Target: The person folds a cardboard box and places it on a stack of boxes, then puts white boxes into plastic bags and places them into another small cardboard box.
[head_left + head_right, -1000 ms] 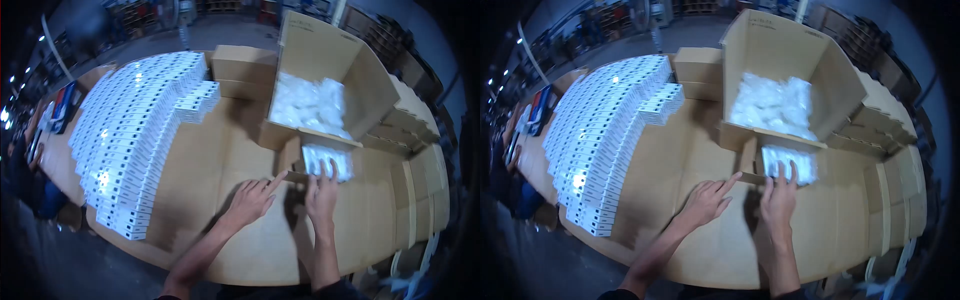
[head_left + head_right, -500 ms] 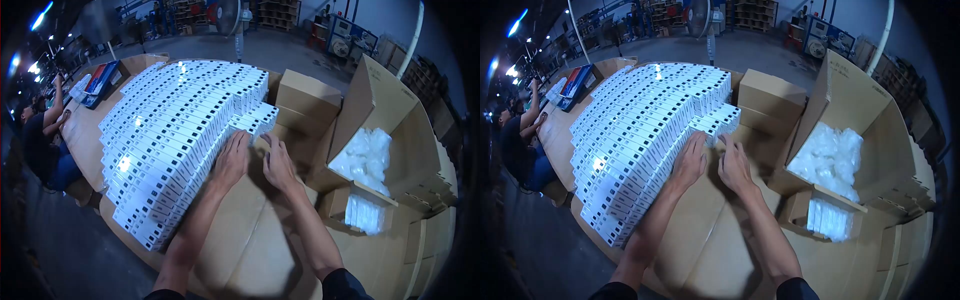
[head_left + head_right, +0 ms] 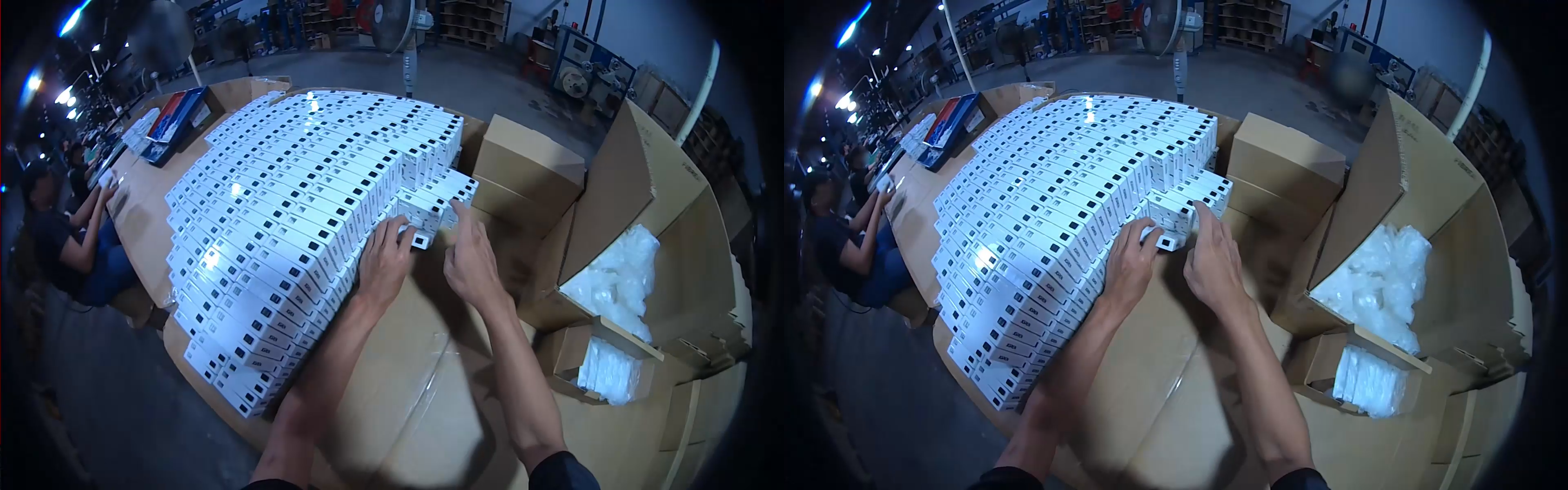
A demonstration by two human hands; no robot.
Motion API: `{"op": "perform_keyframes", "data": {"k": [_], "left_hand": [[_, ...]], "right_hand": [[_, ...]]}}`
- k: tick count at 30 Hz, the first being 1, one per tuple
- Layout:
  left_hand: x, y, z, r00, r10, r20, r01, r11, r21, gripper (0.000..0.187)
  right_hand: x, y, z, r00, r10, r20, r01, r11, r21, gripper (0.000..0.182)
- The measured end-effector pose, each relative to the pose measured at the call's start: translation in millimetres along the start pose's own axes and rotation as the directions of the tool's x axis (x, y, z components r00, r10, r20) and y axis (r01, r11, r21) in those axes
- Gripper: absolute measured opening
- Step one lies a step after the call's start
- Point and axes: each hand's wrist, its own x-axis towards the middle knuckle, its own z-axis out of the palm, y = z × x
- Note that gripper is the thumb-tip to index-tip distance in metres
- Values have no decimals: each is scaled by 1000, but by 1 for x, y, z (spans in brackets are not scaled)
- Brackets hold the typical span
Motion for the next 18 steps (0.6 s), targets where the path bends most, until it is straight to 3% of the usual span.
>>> {"op": "perform_keyframes", "data": {"k": [1,4,6,8,10,11,12,14,15,16,18], "left_hand": [[-1,5,-9,1000,-14,-4,14,998,-63,35],[-6,36,-49,997,-5,-83,-5,992,-128,34],[-10,66,-73,986,18,-166,-52,978,-200,40],[-18,97,-95,989,24,-149,-70,947,-315,45],[-19,129,-107,980,101,-169,-161,907,-389,43],[-16,150,-115,980,132,-151,-185,885,-428,43],[-13,169,-124,978,161,-133,-204,863,-462,42],[8,205,-142,969,247,10,-193,782,-592,41],[18,219,-148,963,268,27,-188,740,-646,37],[29,232,-148,956,290,44,-179,695,-696,34],[54,258,-127,965,258,38,-144,650,-746,29]], "right_hand": [[-6,-8,-10,999,2,-45,-3,1000,-20,63],[-32,-33,-50,919,341,196,-391,850,353,61],[-57,-34,-69,902,324,285,-432,674,599,60],[-76,-46,-104,870,272,412,-493,440,751,52],[-93,-57,-136,877,269,399,-477,368,799,43],[-105,-54,-149,882,275,384,-464,362,808,35],[-114,-50,-160,914,286,287,-394,469,790,27],[-132,-46,-199,913,329,242,-383,485,786,21],[-140,-43,-212,898,384,216,-363,369,856,17],[-147,-39,-236,876,419,239,-412,392,823,17],[-159,-19,-270,899,430,89,-357,597,719,17]]}}
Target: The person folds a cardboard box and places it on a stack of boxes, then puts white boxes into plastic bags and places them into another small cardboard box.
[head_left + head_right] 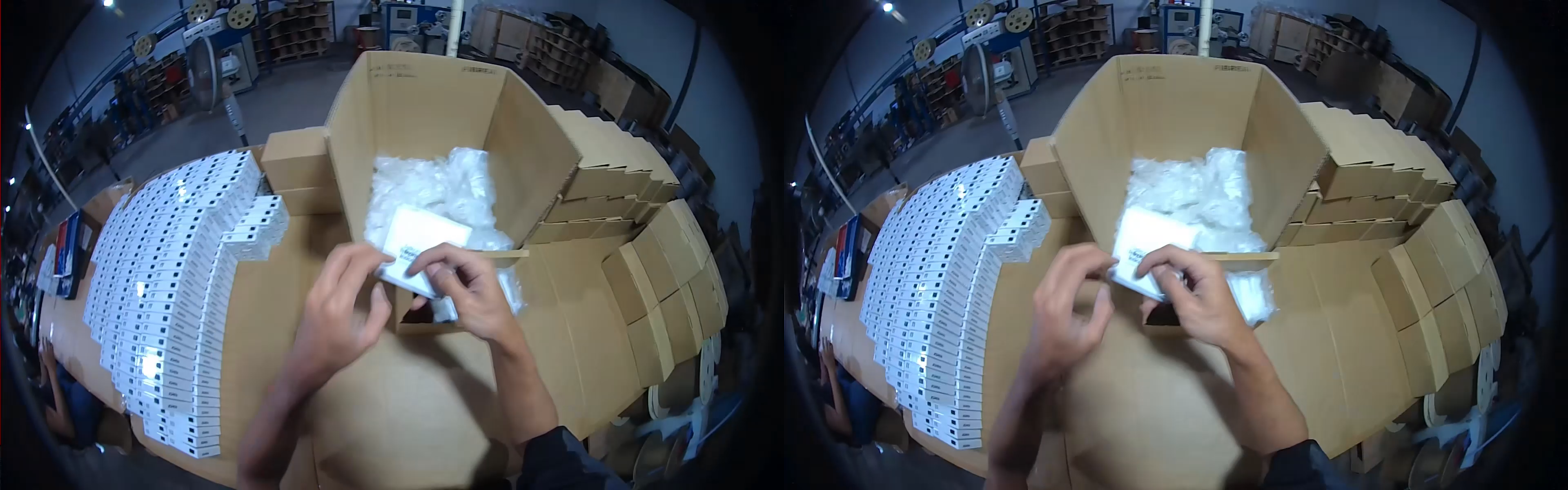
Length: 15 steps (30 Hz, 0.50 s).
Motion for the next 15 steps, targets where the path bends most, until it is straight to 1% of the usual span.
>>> {"op": "perform_keyframes", "data": {"k": [1,2,3,4,5,6,7,9,10,11,14,15], "left_hand": [[20,-5,16,1000,-10,-19,10,999,-34,27],[43,-14,36,1000,-6,-8,6,997,-76,20],[65,-22,54,998,-48,34,51,995,-87,19],[86,-38,75,987,-117,111,127,988,-91,26],[107,-61,102,965,-186,186,202,977,-71,37],[124,-81,127,963,-172,210,173,985,12,43],[138,-95,147,959,-158,233,140,986,95,49],[154,-111,176,932,-184,312,138,977,164,54],[160,-120,189,917,-195,348,131,971,200,56],[161,-129,200,924,-181,337,121,974,191,47],[170,-136,205,917,-220,332,184,974,136,36],[169,-129,199,937,-232,262,220,973,72,26]], "right_hand": [[1,-3,-19,985,-111,-128,79,969,-234,17],[1,-5,-36,944,-240,-226,114,880,-460,18],[5,-11,-51,871,-418,-259,164,743,-648,20],[8,-12,-66,866,-416,-277,131,724,-677,24],[9,-16,-78,878,-373,-299,64,711,-700,25],[11,-19,-88,887,-332,-322,-2,693,-721,27],[16,-15,-96,884,-349,-311,24,699,-715,29],[21,-3,-112,884,-368,-288,69,712,-699,32],[24,-2,-116,889,-361,-283,64,709,-702,32],[27,-1,-117,893,-351,-281,57,709,-703,33],[35,5,-122,889,-362,-279,71,712,-699,36],[38,6,-122,884,-373,-282,76,710,-700,38]]}}
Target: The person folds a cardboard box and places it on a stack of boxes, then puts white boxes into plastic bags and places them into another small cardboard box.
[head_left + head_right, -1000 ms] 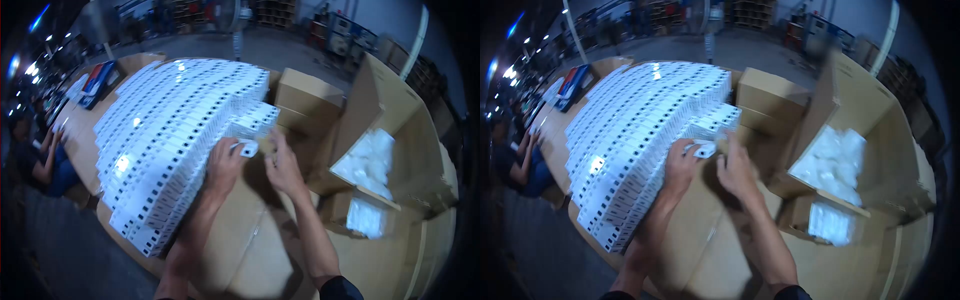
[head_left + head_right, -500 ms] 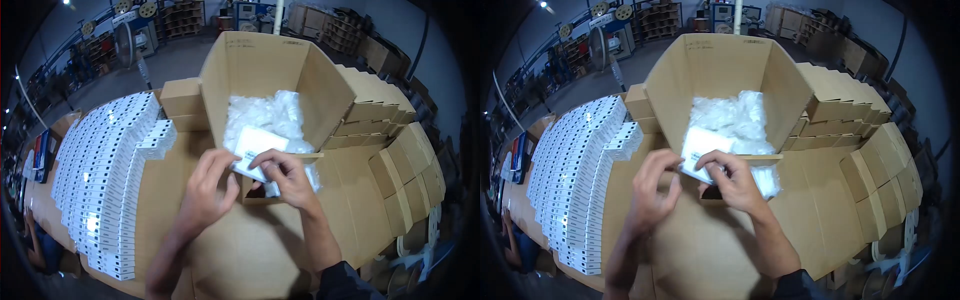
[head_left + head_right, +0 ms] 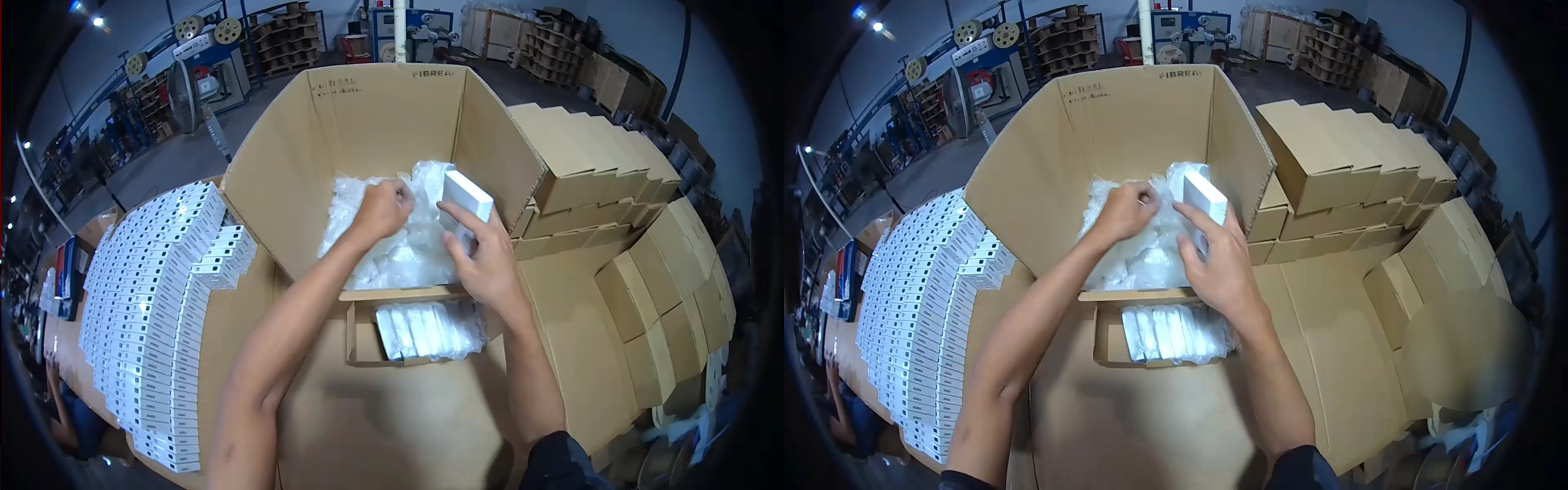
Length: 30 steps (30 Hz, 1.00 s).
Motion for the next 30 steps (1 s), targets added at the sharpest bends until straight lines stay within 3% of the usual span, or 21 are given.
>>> {"op": "perform_keyframes", "data": {"k": [6,9,10,13,14,17,19,21,22,25,27,28,30], "left_hand": [[-58,62,-68,986,101,-134,-117,987,-113,20],[-97,97,-85,981,90,-175,-124,973,-195,18],[-110,104,-89,975,112,-194,-146,975,-169,19],[-148,129,-96,957,92,-276,-138,979,-152,20],[-161,129,-98,965,48,-257,-108,969,-222,23],[-188,121,-106,948,-219,-232,-13,701,-713,29],[-215,108,-104,933,-307,-189,0,524,-851,38],[-255,123,-72,917,-349,-195,-168,106,-980,42],[-274,118,-57,948,-264,-177,-157,95,-983,47],[-306,126,-26,932,-173,-320,-163,589,-792,43],[-322,133,-21,888,-315,-335,-174,445,-879,35],[-329,136,-18,860,-388,-331,-186,366,-912,31],[-342,141,-13,819,-461,-341,-135,424,-896,25]], "right_hand": [[15,-16,2,993,-112,-32,110,991,-80,64],[10,-34,3,995,-61,81,61,998,7,61],[4,-39,9,998,-59,18,58,997,47,45],[-20,-56,3,941,173,290,-302,813,497,31],[-35,-65,3,965,131,227,-250,724,643,27],[-79,-63,-2,934,213,287,-356,620,699,26],[-113,-74,5,955,273,114,-290,789,541,28],[-143,-83,16,948,315,-34,-239,779,580,30],[-156,-89,20,943,327,-66,-234,789,568,29],[-195,-106,29,927,353,-127,-225,794,565,26],[-214,-113,32,925,353,-141,-204,774,599,25],[-225,-116,30,919,346,-189,-210,835,509,21],[-241,-111,37,936,270,-226,-110,834,541,21]]}}
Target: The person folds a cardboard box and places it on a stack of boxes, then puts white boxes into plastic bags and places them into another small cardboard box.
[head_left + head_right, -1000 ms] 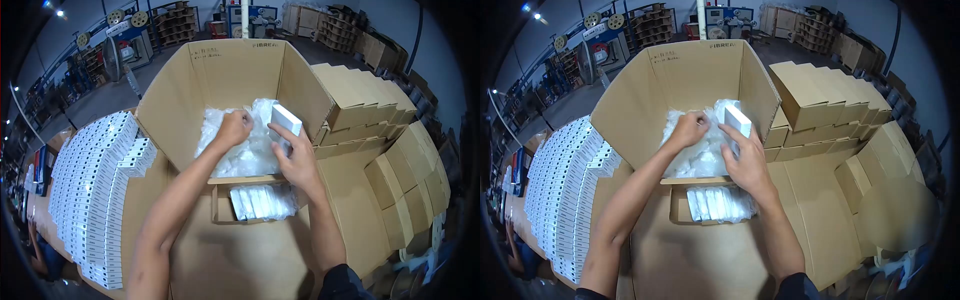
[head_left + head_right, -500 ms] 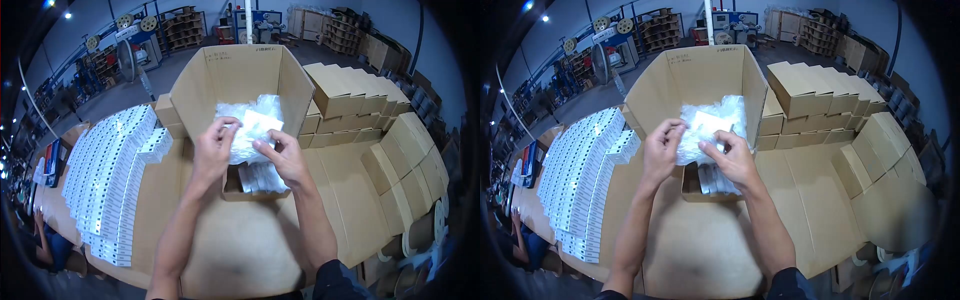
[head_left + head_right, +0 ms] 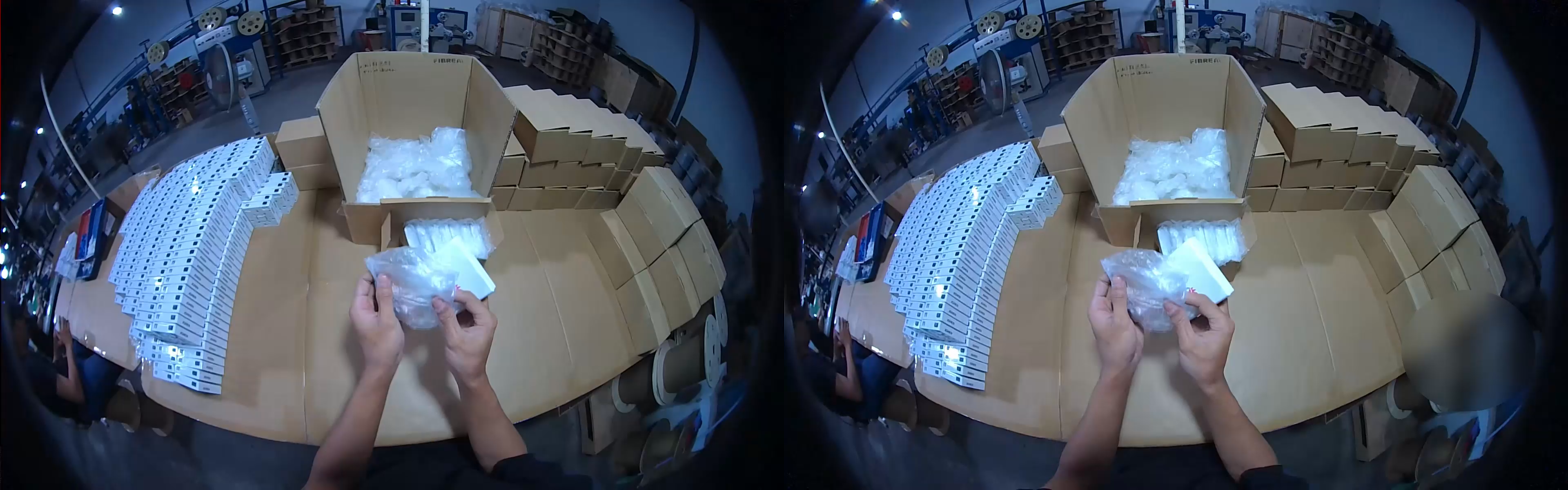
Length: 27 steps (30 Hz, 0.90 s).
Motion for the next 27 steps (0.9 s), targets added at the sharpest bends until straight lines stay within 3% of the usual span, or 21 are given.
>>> {"op": "perform_keyframes", "data": {"k": [1,2,5,8,10,13,14,17,18,20,21,22,25,27], "left_hand": [[-8,1,-3,999,-6,-45,8,999,42,24],[-14,3,-4,997,40,-62,-29,986,161,26],[-29,7,-16,995,77,64,-94,938,333,29],[-38,11,-27,998,-25,49,4,927,376,34],[-42,14,-30,1000,14,28,-24,915,402,36],[-42,14,-36,999,44,17,-47,912,407,37],[-40,13,-37,999,49,20,-52,915,400,37],[-34,7,-49,1000,5,-27,6,919,395,38],[-31,7,-54,992,19,-128,50,855,516,31],[-25,10,-56,949,308,-63,-192,728,658,24],[-23,14,-55,898,440,-11,-302,633,713,25],[-24,21,-64,871,454,190,-427,506,749,37],[-22,40,-46,741,365,563,-662,264,701,45],[-20,38,-40,750,288,595,-661,349,664,40]], "right_hand": [[-8,2,-1,999,-39,6,39,999,32,21],[-16,-2,-10,973,193,126,-209,968,137,22],[-17,0,-18,920,308,244,-366,899,242,21],[-13,20,-32,942,271,200,-326,880,345,25],[-11,23,-40,928,321,189,-372,824,428,29],[-18,22,-44,895,315,315,-397,885,242,32],[-21,20,-44,878,273,393,-378,900,218,29],[-28,8,-41,904,282,321,-288,957,-30,28],[-28,1,-35,935,252,251,-241,968,-72,20],[-24,-2,-34,964,84,253,-24,973,-229,19],[-24,-2,-34,964,-3,265,86,949,-304,19],[-26,6,-37,963,2,270,92,938,-334,23],[-22,0,-32,937,-107,333,228,910,-348,22],[-21,0,-32,915,-166,367,321,852,-413,21]]}}
